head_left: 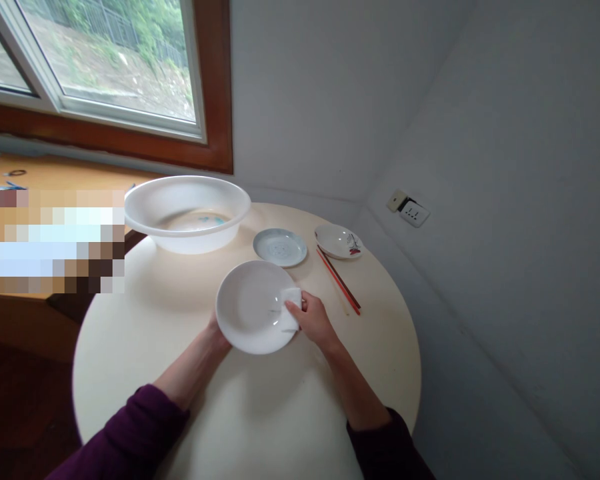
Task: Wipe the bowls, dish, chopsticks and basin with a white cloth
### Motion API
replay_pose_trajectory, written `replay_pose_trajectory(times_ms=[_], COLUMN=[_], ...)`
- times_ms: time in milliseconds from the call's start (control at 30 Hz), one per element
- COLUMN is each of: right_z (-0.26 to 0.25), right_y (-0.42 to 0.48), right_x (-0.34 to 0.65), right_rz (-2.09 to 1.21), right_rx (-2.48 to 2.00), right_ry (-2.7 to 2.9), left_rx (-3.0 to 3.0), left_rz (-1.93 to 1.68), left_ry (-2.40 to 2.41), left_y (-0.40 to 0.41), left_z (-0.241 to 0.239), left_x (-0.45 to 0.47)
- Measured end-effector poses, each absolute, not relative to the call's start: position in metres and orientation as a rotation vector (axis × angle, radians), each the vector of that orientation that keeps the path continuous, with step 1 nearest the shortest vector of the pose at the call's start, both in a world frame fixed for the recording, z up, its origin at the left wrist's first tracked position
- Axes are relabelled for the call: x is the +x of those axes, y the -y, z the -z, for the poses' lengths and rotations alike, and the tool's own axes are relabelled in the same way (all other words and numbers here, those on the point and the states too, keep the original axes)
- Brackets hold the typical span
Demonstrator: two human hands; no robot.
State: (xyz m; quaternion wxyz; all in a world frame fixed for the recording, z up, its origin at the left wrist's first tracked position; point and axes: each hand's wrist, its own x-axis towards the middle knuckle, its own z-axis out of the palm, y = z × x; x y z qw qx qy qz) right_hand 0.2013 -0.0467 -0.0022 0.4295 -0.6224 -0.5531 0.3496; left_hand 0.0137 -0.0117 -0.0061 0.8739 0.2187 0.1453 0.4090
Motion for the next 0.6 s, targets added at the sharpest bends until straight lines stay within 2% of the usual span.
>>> replay_pose_trajectory(times_ms=[267, 600], right_z=[0.007, 0.010], right_y=[0.042, 0.047], right_x=[0.200, 0.181], right_rz=[-1.024, -1.226], right_rx=[-1.509, -1.439], right_ry=[1.115, 0.988], left_rx=[0.377, 0.560], left_rz=[-0.875, -0.834], left_ry=[-0.145, -0.123], left_y=[0.008, 0.007], left_z=[-0.002, 0.019], left_x=[0.008, 0.002])
